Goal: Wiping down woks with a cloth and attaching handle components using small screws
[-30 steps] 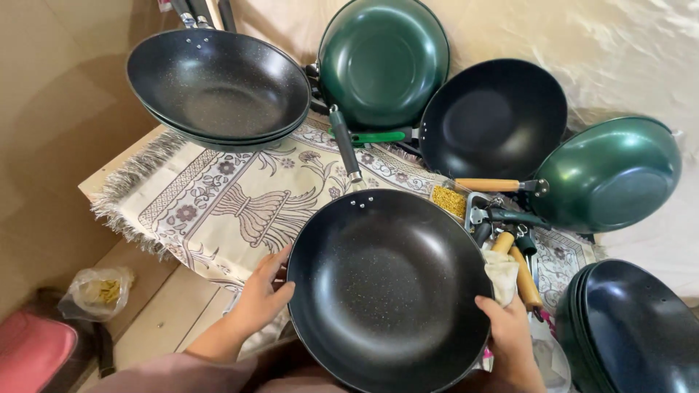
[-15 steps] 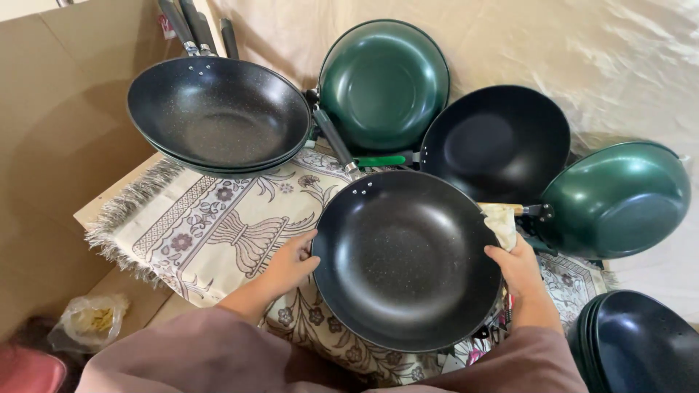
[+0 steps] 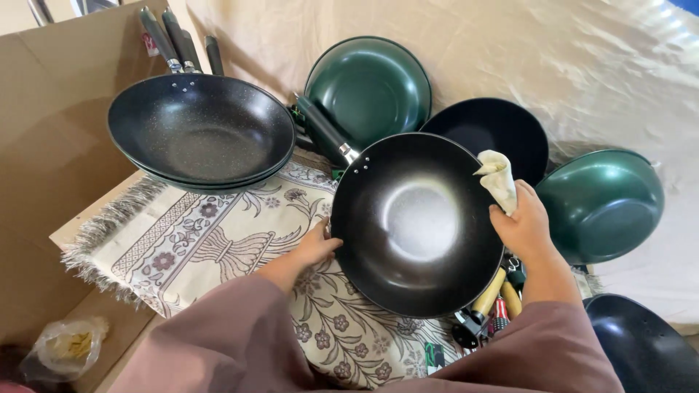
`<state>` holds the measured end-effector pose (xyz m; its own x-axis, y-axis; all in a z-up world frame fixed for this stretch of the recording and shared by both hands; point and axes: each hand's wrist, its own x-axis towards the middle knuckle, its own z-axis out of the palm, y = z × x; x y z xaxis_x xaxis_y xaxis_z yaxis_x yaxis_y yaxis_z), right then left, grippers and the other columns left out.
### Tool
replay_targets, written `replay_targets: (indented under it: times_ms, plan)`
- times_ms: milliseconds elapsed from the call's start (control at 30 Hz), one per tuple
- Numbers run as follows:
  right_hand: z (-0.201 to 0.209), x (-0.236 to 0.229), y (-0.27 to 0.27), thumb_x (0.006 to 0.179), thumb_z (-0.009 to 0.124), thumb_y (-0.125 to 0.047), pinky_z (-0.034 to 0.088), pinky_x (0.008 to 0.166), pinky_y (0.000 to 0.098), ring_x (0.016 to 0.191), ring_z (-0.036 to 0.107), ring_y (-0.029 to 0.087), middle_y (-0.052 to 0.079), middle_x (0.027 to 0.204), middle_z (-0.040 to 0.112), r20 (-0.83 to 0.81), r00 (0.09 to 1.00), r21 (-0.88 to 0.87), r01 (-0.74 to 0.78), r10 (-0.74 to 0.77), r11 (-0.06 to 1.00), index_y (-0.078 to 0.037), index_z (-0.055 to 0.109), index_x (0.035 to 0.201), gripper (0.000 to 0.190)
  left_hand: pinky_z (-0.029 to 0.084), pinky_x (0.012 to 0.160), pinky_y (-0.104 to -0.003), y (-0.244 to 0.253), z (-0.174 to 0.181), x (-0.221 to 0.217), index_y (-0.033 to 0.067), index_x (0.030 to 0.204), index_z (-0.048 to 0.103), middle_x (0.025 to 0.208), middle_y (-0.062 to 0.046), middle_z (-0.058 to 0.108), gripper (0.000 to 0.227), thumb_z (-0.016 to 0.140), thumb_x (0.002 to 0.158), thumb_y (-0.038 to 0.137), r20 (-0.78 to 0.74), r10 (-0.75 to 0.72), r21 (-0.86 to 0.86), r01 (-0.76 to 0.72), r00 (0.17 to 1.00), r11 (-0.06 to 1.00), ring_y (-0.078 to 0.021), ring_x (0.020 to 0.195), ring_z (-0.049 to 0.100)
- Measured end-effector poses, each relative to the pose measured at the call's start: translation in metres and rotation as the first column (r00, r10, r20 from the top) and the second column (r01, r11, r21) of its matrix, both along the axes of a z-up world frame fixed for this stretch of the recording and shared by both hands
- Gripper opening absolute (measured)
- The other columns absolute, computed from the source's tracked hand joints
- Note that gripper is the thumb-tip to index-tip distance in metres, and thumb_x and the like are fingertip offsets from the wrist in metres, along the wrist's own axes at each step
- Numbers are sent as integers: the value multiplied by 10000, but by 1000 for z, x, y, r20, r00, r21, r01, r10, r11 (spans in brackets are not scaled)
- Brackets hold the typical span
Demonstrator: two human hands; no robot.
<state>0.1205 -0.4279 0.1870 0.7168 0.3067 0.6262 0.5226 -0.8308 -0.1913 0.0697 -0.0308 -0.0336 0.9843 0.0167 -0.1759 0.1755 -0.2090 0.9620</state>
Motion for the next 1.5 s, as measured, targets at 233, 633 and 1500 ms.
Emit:
replay_targets:
  times_ms: [233, 633, 1500]
  plan:
    - [29, -25, 32, 778, 764, -36, 554, 810, 458, 956, 672, 464, 206, 1070, 639, 272, 936, -51, -219, 225, 974, 70, 674, 1157, 403, 600, 931, -481, -21, -21, 58, 28, 1585, 364, 1327, -291, 635, 964, 769, 861, 518, -1, 59, -210, -58, 998, 976, -419, 1169, 671]
    - [18, -146, 75, 886, 543, -189, 588, 740, 386, 810, 658, 305, 55, 972, 566, 418, 815, -394, -236, 401, 889, -110, 717, 1247, 408, 156, 1186, -720, -25, 112, -8, 123, 1653, -3, 1596, -458, 129, 1039, 235, 928, 828, -10, 106, -819, -69, 994, 569, -578, 1511, 154]
    - [-100, -252, 188, 978, 530, -180, 236, 1201, 685, 1438, 419, 477, 261, 1493, 482, 140, 872, -353, -398, 469, 847, -126, 593, 1270, 304, 605, 717, -282, 48, 49, 10, 134, 1363, 684, 981, -109, 742, 435, 678, 950, 269, 82, 19, -840, 59, 996, 540, -172, 770, 712]
